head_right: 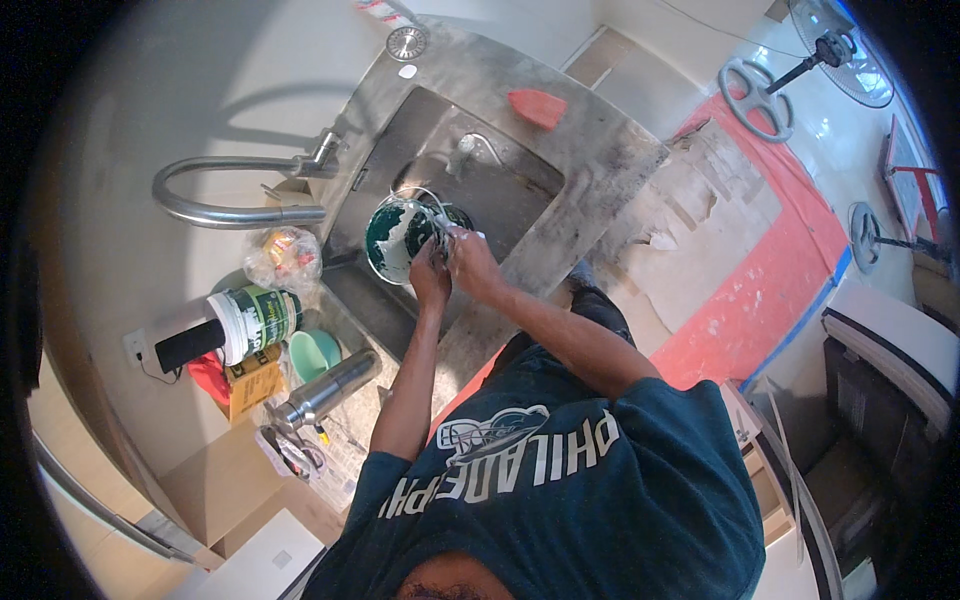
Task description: The person mixes a green compound in a bucket placed in a kitchen sink using their hands. They repeatedly add water from the faucet and knead the mixture, then briefly walk to another room to pick up a plastic-wrapped item before returning to continue mixing.
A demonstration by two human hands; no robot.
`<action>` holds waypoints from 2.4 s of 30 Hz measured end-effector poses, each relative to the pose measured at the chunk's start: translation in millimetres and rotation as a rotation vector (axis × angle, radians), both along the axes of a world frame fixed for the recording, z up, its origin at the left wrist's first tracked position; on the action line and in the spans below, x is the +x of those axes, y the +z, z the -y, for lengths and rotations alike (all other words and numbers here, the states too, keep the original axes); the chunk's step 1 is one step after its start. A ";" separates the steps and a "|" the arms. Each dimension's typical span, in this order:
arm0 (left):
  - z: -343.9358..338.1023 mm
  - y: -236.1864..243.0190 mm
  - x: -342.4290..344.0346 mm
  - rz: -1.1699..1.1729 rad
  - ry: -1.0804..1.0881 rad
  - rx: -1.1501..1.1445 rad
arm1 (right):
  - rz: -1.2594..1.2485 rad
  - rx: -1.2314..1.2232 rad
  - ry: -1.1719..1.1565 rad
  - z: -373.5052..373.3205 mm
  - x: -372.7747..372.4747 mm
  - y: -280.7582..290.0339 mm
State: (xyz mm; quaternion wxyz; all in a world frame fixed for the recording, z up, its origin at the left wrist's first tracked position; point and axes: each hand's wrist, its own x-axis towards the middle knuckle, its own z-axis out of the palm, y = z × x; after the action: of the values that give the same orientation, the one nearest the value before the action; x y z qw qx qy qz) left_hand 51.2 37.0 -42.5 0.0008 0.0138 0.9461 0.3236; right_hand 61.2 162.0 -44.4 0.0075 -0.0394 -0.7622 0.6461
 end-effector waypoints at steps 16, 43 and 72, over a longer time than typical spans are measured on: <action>2.8 -6.4 -2.0 -0.039 0.035 -0.049 | -0.133 0.081 -0.023 -6.3 0.2 10.0; 23.9 -20.6 -5.2 0.057 0.056 -0.064 | -0.178 0.209 0.166 -25.4 -81.9 19.4; 52.6 40.9 28.8 -0.147 0.009 -0.101 | 0.095 0.150 0.069 -72.1 -84.4 16.5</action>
State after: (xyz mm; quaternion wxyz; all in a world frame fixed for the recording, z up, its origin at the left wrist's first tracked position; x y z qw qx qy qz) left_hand 80.0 -15.6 -1.6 -0.0693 0.0333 0.9587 0.2738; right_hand -23.2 234.1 -27.9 -0.0479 -0.0432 -0.8090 0.5843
